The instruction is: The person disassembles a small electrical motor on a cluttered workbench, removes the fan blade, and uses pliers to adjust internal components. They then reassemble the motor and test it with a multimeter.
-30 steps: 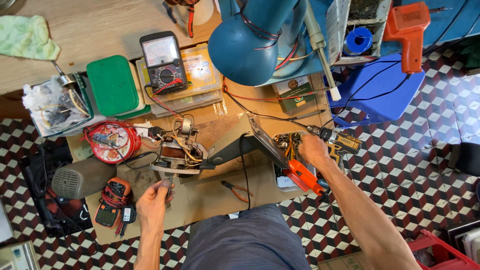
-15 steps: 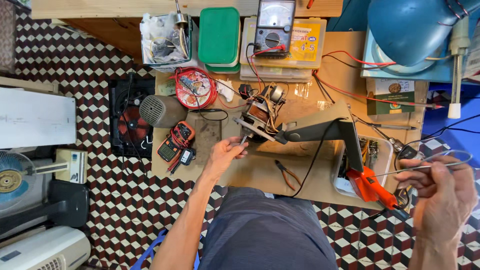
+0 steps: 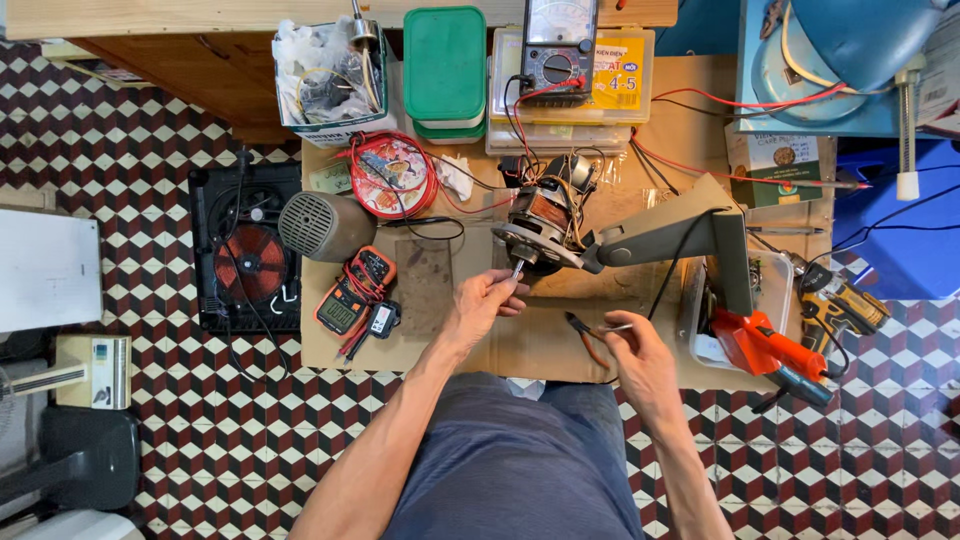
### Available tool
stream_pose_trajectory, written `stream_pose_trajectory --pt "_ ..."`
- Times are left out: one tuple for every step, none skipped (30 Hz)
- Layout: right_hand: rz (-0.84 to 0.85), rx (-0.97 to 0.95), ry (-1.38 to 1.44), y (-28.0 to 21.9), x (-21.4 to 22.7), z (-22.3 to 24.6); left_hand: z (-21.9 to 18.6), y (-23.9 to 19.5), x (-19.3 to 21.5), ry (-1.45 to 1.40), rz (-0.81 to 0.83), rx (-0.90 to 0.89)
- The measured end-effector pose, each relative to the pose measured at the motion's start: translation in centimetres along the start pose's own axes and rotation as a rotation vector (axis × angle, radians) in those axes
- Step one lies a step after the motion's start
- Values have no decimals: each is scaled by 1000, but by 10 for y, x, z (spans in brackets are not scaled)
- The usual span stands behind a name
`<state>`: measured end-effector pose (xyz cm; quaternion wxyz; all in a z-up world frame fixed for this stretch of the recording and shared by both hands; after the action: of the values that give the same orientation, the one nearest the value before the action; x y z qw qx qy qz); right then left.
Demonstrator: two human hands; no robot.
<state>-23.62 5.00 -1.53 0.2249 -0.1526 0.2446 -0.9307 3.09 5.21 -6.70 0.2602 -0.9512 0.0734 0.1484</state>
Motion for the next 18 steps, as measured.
stream_pose_trajectory --pt "-13 56 -169 12 -8 -10 -1 0 -1 15 1 0" --pt "-26 156 -306 27 -12 -18 -1 0 -2 29 1 1" --pt "-37 251 -440 45 -15 -25 -2 0 -2 44 3 7" --pt "-48 347 -575 62 -19 -31 -2 1 -2 53 6 1" --pt "4 260 -617 82 -20 -42 -3 -1 -1 62 9 2" --pt "58 173 -657 97 -17 -52 -3 -3 0 72 13 2" --pt "76 128 -700 107 -16 -61 -3 -4 0 75 14 7" --pt "95 82 -741 120 -15 -67 -4 -6 1 79 14 12" --pt "107 31 -788 123 -11 -74 -6 -5 -1 79 23 13" --pt "-4 158 -709 112 -9 -77 -6 -5 -3 73 31 32" --pt "-108 295 -632 99 -10 -78 -9 -6 -3 68 28 44" --pt "-213 432 -554 81 -11 -80 -13 -7 -4 62 25 55" --pt "-208 329 -542 66 -19 -88 -16 -8 -5 41 40 60" --pt "-201 226 -528 53 -28 -98 -19 -9 -6 19 55 65" --pt "-175 138 -608 45 -37 -106 -22 -9 -7 -2 64 66" --pt "-150 50 -686 40 -43 -114 -25 -8 -10 -10 84 67" --pt "-145 31 -770 43 -49 -118 -28 -8 -11 -13 90 66" --pt "-142 12 -854 46 -52 -123 -32 -8 -11 -15 96 65"
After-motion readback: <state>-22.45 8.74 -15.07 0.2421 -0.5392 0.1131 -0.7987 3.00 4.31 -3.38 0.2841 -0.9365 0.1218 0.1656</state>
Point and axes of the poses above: each hand's wrist, its own y-axis towards the middle knuckle, its own x-axis out of the back of the hand, z = x × y, the point moved 3 cm from there along y, towards the middle knuckle, and after that the axes turned 15 degrees about z, right-handed, at the moved point
